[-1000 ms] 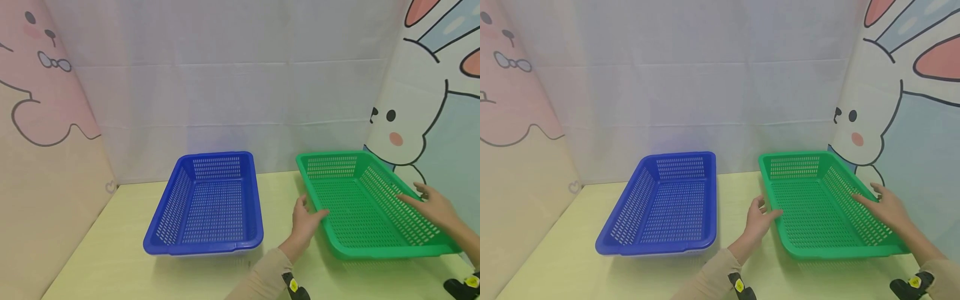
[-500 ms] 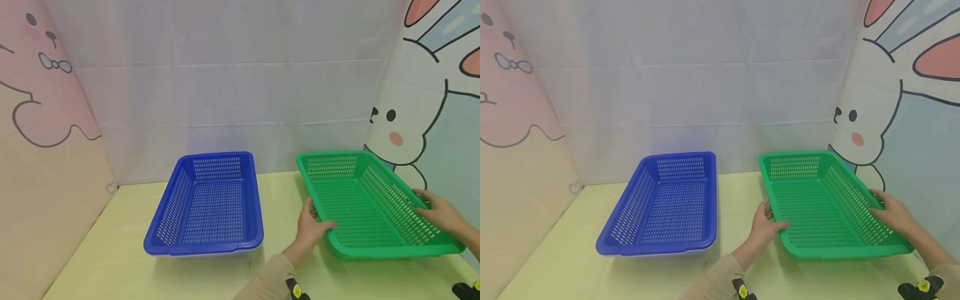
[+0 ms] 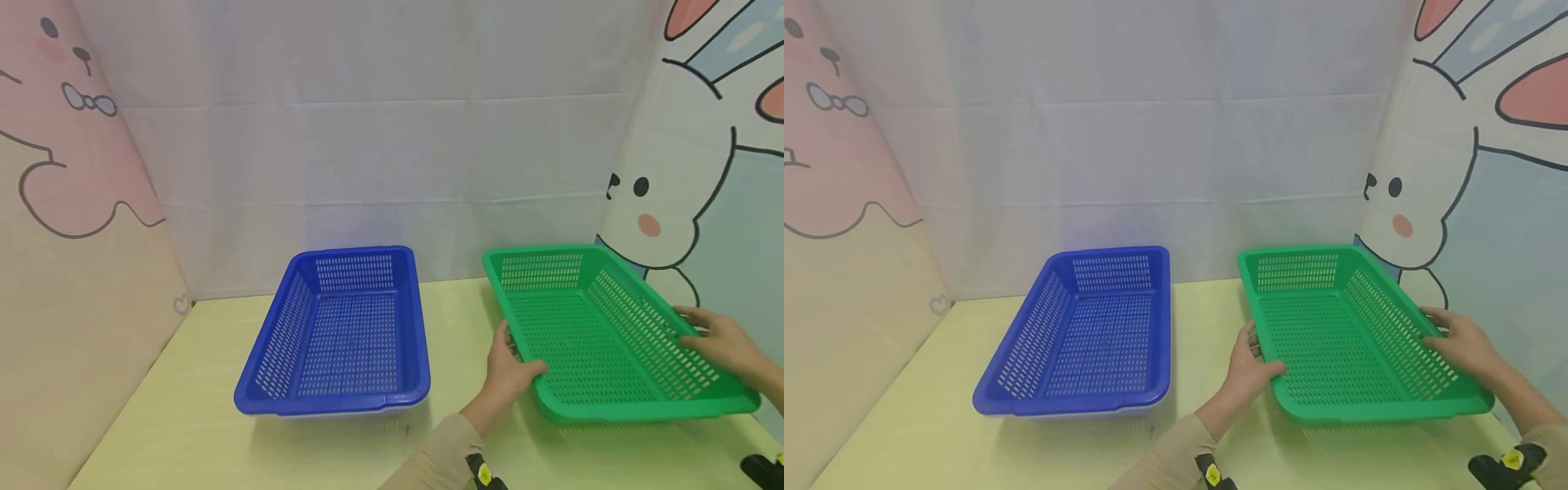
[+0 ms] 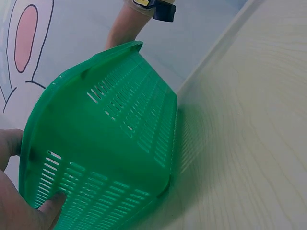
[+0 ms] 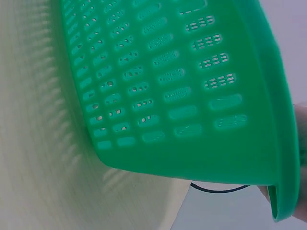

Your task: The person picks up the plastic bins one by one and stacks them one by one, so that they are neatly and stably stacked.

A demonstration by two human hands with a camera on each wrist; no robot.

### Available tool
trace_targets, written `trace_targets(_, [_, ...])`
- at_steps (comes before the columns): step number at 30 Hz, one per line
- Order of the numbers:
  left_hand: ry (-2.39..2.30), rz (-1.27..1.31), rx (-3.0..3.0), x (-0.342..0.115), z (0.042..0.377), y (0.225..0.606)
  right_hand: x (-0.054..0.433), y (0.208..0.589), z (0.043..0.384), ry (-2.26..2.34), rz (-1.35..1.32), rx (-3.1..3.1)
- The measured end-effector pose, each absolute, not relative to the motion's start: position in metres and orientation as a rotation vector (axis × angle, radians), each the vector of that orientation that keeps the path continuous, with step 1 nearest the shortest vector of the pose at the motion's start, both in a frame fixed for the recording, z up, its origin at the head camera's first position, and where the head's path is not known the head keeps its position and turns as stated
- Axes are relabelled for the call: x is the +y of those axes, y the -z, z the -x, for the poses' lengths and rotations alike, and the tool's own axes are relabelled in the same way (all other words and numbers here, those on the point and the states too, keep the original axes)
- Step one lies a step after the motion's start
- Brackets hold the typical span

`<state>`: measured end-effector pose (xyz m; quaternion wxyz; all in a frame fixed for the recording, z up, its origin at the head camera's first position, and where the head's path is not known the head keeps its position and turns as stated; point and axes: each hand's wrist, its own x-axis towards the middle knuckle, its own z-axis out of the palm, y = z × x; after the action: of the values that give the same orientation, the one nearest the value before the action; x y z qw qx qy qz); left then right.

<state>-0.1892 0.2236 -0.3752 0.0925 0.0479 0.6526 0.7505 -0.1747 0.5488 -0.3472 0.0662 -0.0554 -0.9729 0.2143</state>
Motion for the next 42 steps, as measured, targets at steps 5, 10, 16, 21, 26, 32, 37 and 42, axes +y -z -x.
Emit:
trace_targets(5, [-2.212, -0.137, 1.964, 0.222, 0.190, 0.374, 0.544, 0.343, 0.176, -0.647, 0.147, -2.936])
trace_targets(10, [-2.205, -0.131, 1.982, 0.218, 0.191, 0.370, 0.538, 0.339, 0.179, -0.657, 0.139, -2.937])
trace_targets(16, [-2.216, -0.133, 2.008, 0.211, 0.193, 0.363, 0.532, 0.336, 0.184, -0.650, 0.108, -2.921])
trace_targets(21, [-2.192, -0.115, 2.056, 0.204, 0.197, 0.358, 0.524, 0.331, 0.189, -0.683, 0.102, -2.920])
trace_targets(26, [-2.207, -0.110, 2.069, 0.197, 0.201, 0.354, 0.513, 0.322, 0.190, -0.724, 0.028, -2.921])
trace_targets(32, [-2.183, -0.096, 2.141, 0.187, 0.201, 0.345, 0.500, 0.310, 0.193, -0.771, -0.030, -2.936])
trace_targets(37, [-2.163, -0.102, 2.161, 0.176, 0.202, 0.338, 0.491, 0.303, 0.196, -0.801, -0.033, -2.954])
trace_targets(42, [-2.163, -0.097, 2.164, 0.167, 0.204, 0.331, 0.483, 0.296, 0.200, -0.809, -0.028, -2.967])
